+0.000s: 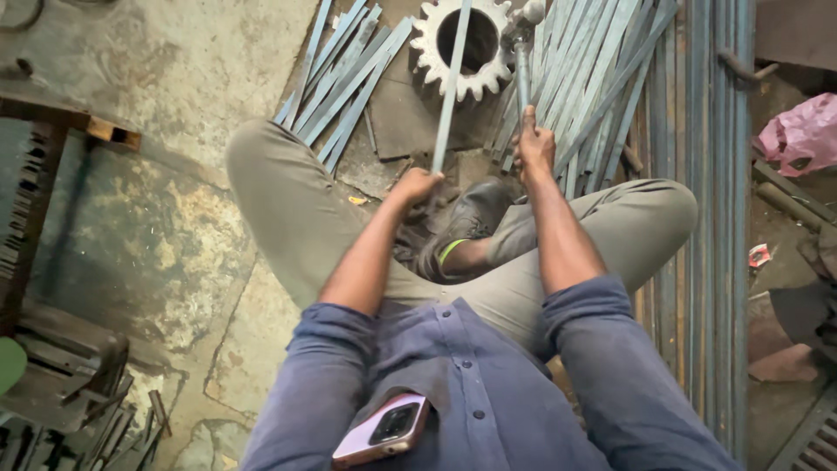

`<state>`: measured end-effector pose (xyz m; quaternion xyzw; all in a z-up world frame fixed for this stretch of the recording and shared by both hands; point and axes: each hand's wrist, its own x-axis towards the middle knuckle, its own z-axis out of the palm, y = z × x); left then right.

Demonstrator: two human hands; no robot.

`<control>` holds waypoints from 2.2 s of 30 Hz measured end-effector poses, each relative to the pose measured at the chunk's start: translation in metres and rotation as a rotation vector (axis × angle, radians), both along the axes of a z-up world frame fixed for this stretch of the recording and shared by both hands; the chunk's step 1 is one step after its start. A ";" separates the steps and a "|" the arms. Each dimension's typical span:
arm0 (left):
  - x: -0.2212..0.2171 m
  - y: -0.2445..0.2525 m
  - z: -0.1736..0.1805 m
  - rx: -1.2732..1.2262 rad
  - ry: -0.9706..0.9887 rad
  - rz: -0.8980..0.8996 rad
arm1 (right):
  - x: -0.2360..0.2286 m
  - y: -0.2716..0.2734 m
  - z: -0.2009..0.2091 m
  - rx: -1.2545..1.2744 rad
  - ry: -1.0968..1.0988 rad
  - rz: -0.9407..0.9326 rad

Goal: The person sits cross-legged on the floor and repeatedly strikes thin metal rods with a hammer. The rods are held against a large white gear-like object placed on the ground. The person picks up rods from a pile, strikes them, and places them back down.

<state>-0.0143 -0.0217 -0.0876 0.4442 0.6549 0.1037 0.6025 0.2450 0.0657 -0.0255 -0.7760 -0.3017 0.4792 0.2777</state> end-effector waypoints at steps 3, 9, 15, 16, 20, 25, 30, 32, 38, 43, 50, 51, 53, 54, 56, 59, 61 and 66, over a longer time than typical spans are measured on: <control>0.005 0.014 -0.044 0.079 0.428 0.077 | -0.005 0.003 0.019 0.129 0.097 0.035; 0.023 0.062 -0.035 0.335 0.202 0.474 | -0.018 0.005 0.087 0.584 0.271 0.148; 0.038 0.064 -0.057 0.343 0.241 0.519 | -0.024 0.015 0.128 0.898 0.408 0.233; 0.037 0.057 -0.060 0.324 0.218 0.500 | -0.022 0.016 0.122 0.898 0.405 0.231; 0.034 0.035 -0.057 0.268 0.103 0.505 | -0.027 0.025 0.065 0.679 0.100 0.285; 0.033 0.022 -0.056 0.345 0.158 0.535 | -0.029 0.036 0.043 0.455 -0.242 0.382; 0.026 0.014 -0.052 0.284 0.210 0.490 | -0.039 0.068 0.109 0.664 0.125 0.224; 0.027 0.010 -0.046 0.272 0.286 0.452 | -0.041 0.081 0.123 0.822 0.194 0.227; 0.028 0.002 -0.033 0.347 0.405 0.388 | -0.042 0.097 0.083 0.897 -0.185 0.281; 0.024 -0.001 -0.033 0.352 0.431 0.374 | -0.012 0.068 0.007 0.088 -0.351 0.423; 0.029 0.008 -0.007 0.449 0.392 0.401 | 0.051 0.024 -0.024 -0.035 -0.502 0.419; 0.034 0.013 0.002 0.505 0.312 0.434 | 0.048 0.021 -0.024 -0.094 -0.486 0.408; 0.047 0.039 0.033 0.633 0.143 0.499 | 0.042 0.021 -0.020 -0.071 -0.528 0.383; 0.051 0.050 0.054 0.575 0.049 0.512 | 0.039 0.014 -0.019 -0.070 -0.546 0.376; 0.059 0.075 0.106 0.556 -0.148 0.558 | 0.036 0.008 -0.015 -0.093 -0.541 0.372; 0.059 0.113 0.183 0.987 -0.278 0.525 | 0.035 0.011 -0.005 -0.091 -0.520 0.381; 0.053 0.115 0.209 1.077 -0.322 0.477 | 0.035 0.006 -0.002 -0.099 -0.503 0.387; 0.015 0.097 0.166 -0.009 -0.745 0.435 | 0.027 0.011 0.002 -0.061 -0.442 0.352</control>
